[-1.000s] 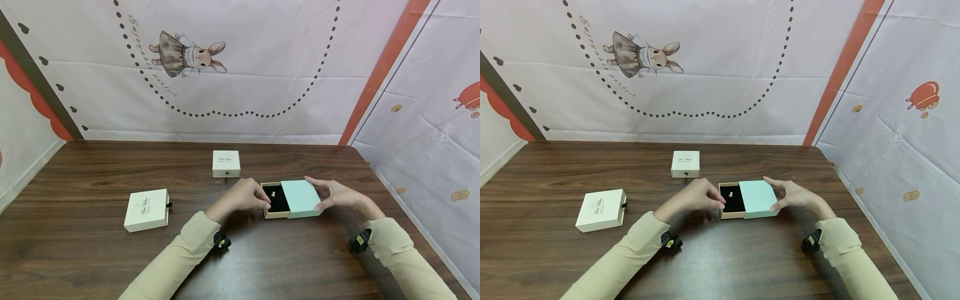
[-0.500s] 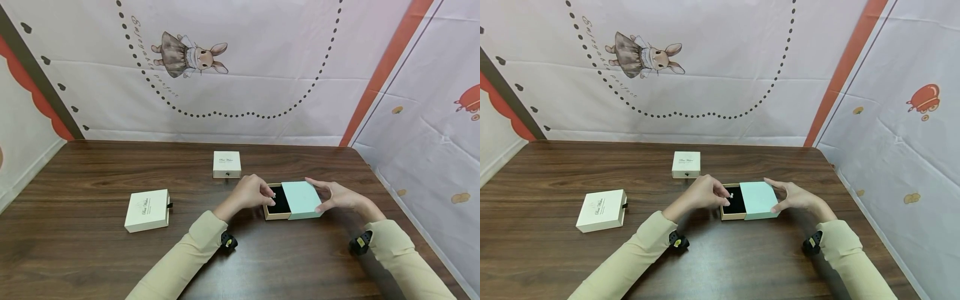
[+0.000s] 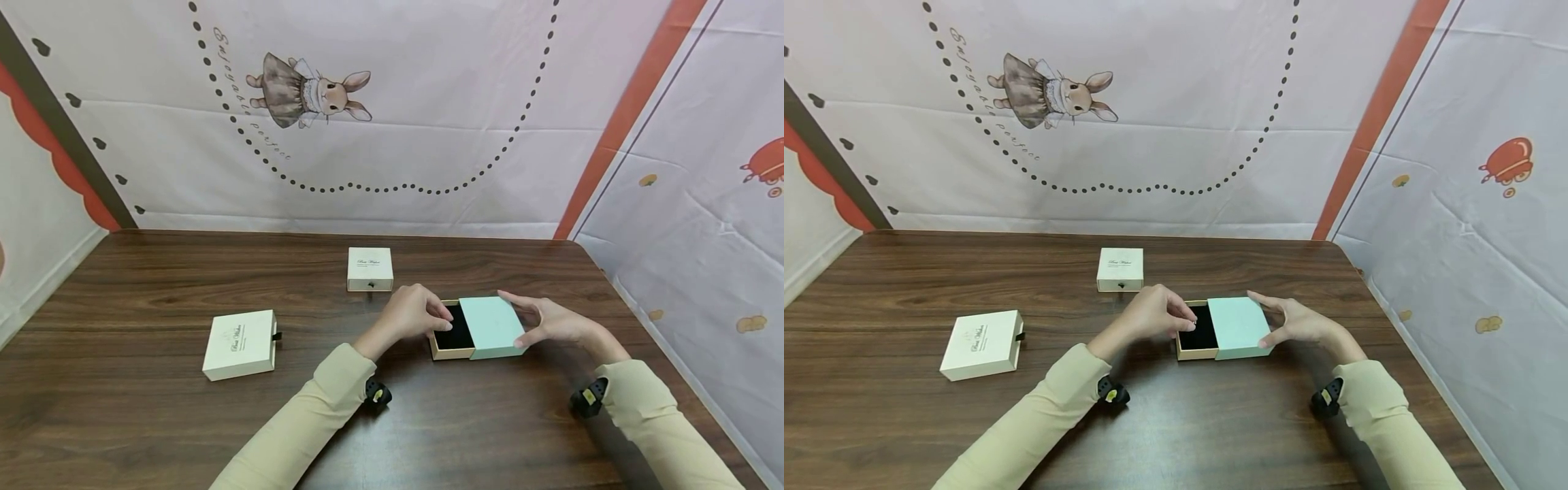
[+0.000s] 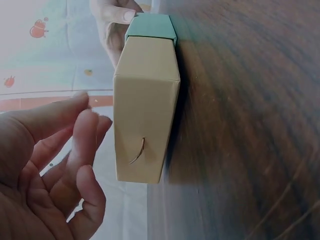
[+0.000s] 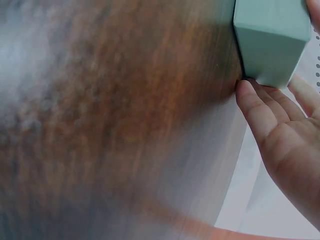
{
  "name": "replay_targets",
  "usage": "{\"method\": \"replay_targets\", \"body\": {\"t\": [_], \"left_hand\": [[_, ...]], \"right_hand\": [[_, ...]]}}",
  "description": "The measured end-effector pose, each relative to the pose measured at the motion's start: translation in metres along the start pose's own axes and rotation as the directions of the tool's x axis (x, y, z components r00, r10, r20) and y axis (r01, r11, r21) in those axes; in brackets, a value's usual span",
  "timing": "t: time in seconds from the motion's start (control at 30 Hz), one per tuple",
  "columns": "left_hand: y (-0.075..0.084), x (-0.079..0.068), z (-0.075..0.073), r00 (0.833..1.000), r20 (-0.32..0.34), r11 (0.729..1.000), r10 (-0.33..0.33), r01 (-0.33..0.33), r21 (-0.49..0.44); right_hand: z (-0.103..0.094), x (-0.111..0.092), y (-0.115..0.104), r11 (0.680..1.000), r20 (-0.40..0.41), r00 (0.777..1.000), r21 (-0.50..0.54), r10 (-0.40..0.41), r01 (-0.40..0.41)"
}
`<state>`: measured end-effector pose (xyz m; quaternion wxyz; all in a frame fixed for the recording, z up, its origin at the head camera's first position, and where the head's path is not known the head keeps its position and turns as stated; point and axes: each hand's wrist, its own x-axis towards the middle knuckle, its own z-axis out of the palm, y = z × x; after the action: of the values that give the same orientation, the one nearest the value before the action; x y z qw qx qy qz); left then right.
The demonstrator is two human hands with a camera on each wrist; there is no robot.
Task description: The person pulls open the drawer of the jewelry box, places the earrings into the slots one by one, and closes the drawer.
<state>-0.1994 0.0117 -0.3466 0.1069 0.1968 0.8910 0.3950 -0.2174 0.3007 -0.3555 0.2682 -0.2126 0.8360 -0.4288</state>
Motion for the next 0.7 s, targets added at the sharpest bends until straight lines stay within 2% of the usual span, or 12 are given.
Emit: {"method": "replay_targets", "body": {"t": [0.23, 0.47, 0.7], "left_hand": [[0.0, 0.003, 0.002, 1.0, 0.002, 1.0, 0.003, -0.003, 0.029], [-0.002, 0.008, 0.006, 1.0, -0.004, 0.995, 0.009, -0.009, 0.104], [-0.003, 0.012, 0.01, 1.0, 0.021, 0.987, -0.007, 0.003, 0.161]], "right_hand": [[0.0, -0.001, 0.001, 1.0, -0.001, 1.0, -0.01, -0.01, 0.01], [0.0, -0.001, 0.001, 1.0, -0.002, 1.0, -0.008, -0.012, 0.012], [0.0, -0.001, 0.001, 1.0, -0.002, 1.0, -0.004, -0.007, 0.007]]}}
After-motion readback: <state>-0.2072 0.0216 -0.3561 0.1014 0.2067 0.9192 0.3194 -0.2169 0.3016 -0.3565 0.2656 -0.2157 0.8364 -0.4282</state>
